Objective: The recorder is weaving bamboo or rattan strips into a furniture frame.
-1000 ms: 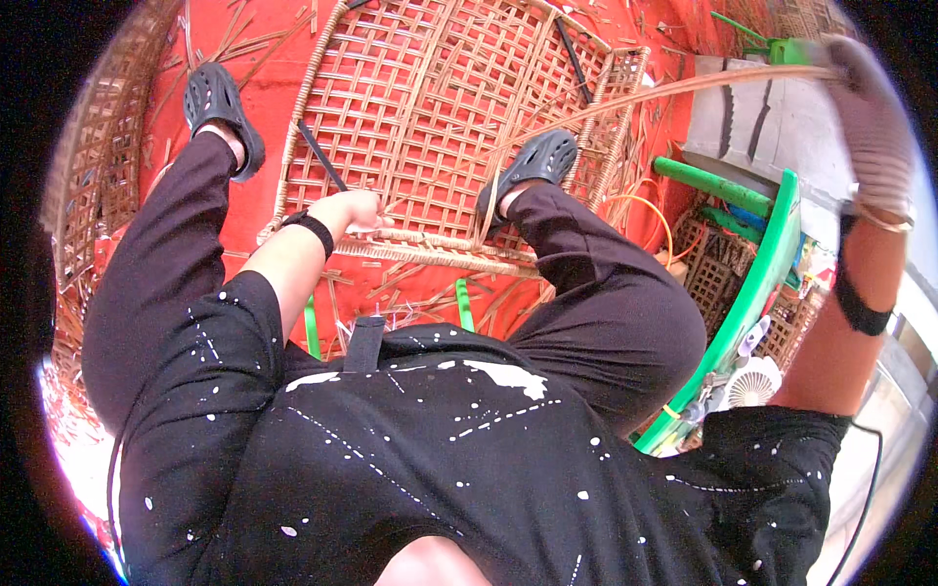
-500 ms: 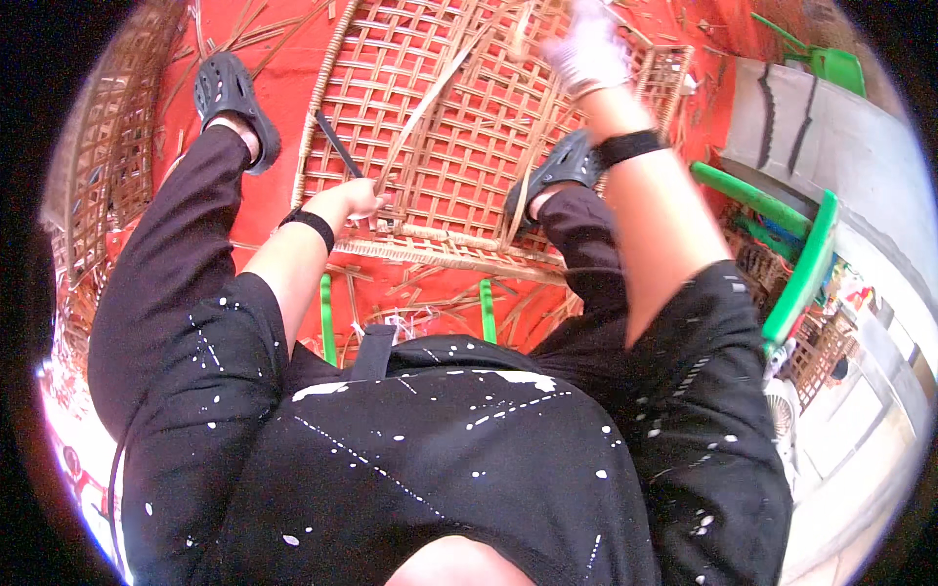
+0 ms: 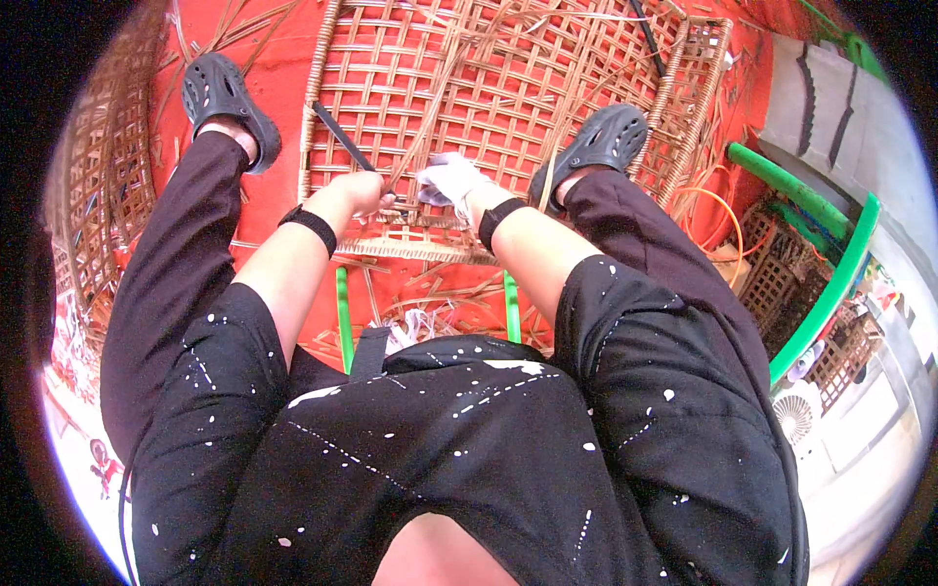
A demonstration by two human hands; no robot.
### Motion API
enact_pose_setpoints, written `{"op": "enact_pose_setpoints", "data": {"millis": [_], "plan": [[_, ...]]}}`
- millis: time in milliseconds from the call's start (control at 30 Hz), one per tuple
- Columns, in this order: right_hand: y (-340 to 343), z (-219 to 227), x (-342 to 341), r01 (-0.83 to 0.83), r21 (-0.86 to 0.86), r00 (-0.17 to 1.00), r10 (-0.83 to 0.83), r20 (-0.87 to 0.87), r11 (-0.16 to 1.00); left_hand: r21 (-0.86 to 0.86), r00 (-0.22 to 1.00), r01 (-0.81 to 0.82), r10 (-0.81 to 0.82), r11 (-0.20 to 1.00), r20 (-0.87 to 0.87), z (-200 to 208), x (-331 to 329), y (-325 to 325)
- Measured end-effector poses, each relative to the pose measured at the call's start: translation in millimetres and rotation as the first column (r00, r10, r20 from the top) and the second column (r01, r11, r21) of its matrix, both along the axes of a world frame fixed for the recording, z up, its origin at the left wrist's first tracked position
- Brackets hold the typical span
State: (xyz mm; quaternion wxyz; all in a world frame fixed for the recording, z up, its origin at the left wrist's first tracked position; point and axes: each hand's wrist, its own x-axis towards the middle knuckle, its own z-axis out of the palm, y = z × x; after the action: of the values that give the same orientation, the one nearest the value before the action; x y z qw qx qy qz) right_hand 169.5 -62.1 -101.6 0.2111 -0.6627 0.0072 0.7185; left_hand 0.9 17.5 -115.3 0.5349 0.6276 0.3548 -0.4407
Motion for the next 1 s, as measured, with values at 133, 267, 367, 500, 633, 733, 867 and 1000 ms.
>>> {"op": "enact_pose_setpoints", "data": {"millis": [133, 267, 367, 500, 633, 733, 867, 1000], "plan": [[2, -11, 6, -0.086, 0.042, 0.979, 0.092, -0.181, 0.995, 0.435, 0.927, 0.24, -0.338, 0.868, 0.162, 4, 19, 10], [10, -17, 11, -0.19, 0.026, 0.963, 0.191, -0.19, 0.981, 0.511, 0.934, 0.231, -0.336, 0.828, 0.121, 0, 24, 11], [19, -13, 19, -0.244, 0.052, 0.939, 0.249, -0.235, 0.968, 0.43, 0.985, 0.132, -0.165, 0.893, 0.04, -2, 44, 16], [24, -5, 18, -0.508, 0.072, 0.844, 0.513, -0.155, 0.858, 0.384, 1.0, -0.017, 0.025, 0.923, -0.015, -14, 50, 15], [13, -4, 15, -0.463, 0.221, 0.837, 0.505, -0.21, 0.858, 0.23, 0.951, -0.295, 0.308, 0.927, -0.022, -23, 54, 23], [-15, -33, 10, -0.596, 0.379, 0.782, 0.619, 0.073, 0.708, 0.229, 0.856, -0.508, 0.516, 0.83, 0.029, -13, 64, 37], [-42, -66, 8, -0.683, 0.492, 0.728, 0.555, 0.403, 0.54, 0.03, 0.648, -0.759, 0.751, 0.65, 0.126, -17, 75, 41], [-21, -12, -1, -0.937, 0.207, 0.349, 0.718, 0.602, 0.282, 0.013, 0.625, -0.773, 0.756, 0.635, 0.194, -12, 66, 27]]}}
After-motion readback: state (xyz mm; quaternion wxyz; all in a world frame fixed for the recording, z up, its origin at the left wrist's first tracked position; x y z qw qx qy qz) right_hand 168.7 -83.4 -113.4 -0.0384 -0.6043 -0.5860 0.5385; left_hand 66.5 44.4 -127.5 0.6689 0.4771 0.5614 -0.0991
